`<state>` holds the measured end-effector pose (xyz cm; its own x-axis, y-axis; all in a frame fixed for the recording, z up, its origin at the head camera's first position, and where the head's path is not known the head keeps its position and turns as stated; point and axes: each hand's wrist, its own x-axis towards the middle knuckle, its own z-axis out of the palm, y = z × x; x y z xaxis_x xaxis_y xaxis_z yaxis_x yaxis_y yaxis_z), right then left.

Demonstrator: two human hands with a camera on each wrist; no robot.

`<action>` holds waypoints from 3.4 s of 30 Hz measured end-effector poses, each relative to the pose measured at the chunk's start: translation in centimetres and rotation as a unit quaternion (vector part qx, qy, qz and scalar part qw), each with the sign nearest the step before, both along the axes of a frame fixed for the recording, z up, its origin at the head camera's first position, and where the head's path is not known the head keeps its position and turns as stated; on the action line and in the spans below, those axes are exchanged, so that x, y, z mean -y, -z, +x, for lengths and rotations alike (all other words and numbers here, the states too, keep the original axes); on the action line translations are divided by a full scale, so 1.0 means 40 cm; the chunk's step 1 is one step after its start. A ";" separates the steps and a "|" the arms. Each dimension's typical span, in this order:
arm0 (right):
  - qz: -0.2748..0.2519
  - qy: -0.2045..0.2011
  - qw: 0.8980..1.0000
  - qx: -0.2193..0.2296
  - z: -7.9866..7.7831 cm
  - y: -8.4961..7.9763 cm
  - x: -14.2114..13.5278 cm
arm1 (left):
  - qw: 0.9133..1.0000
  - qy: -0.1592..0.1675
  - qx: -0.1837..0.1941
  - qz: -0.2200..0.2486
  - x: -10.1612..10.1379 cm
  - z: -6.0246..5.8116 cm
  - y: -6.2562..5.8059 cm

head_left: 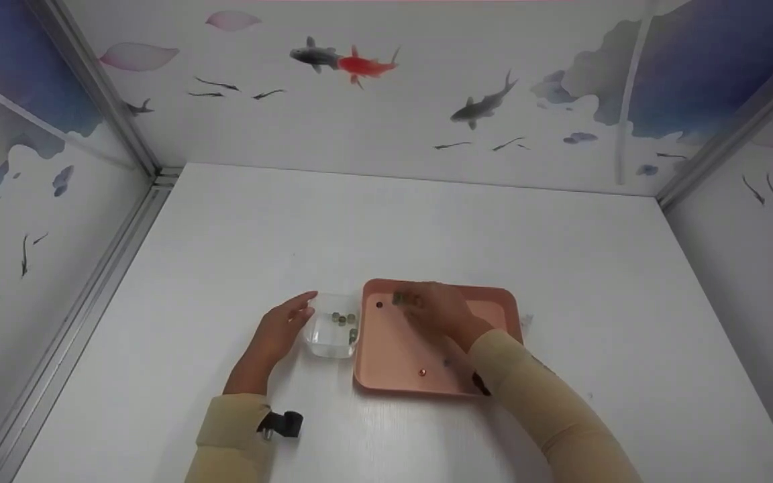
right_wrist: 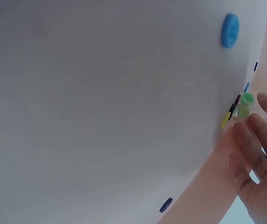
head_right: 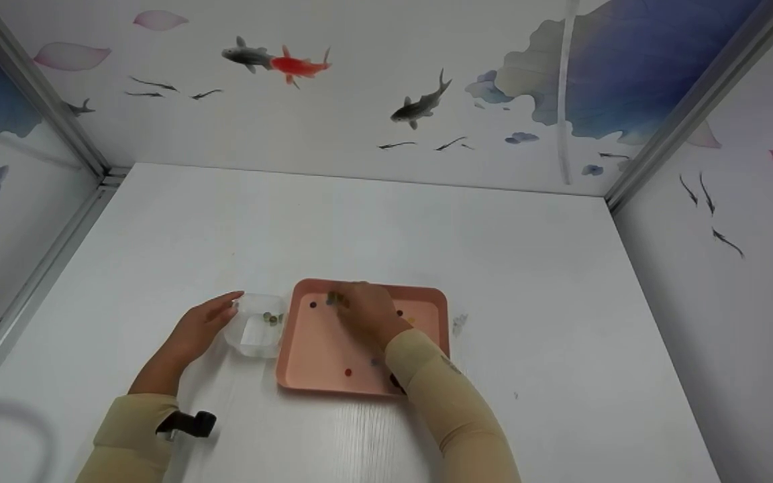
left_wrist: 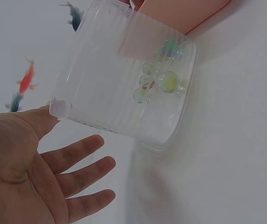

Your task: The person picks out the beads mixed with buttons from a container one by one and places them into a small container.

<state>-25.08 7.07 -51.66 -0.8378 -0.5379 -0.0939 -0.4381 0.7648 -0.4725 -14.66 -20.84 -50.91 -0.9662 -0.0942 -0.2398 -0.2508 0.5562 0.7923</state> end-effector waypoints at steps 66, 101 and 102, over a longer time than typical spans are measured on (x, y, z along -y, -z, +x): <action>-0.018 -0.012 0.998 -0.052 -0.009 0.029 -0.001 | 1.000 -0.023 0.009 0.007 -0.007 -0.007 0.013; -0.094 0.032 0.995 -0.008 0.002 -0.069 -0.030 | 1.000 -0.007 0.007 0.011 -0.002 -0.006 0.006; -0.106 0.039 0.994 0.001 0.003 -0.071 -0.031 | 1.000 -0.008 0.008 0.013 -0.002 -0.007 0.006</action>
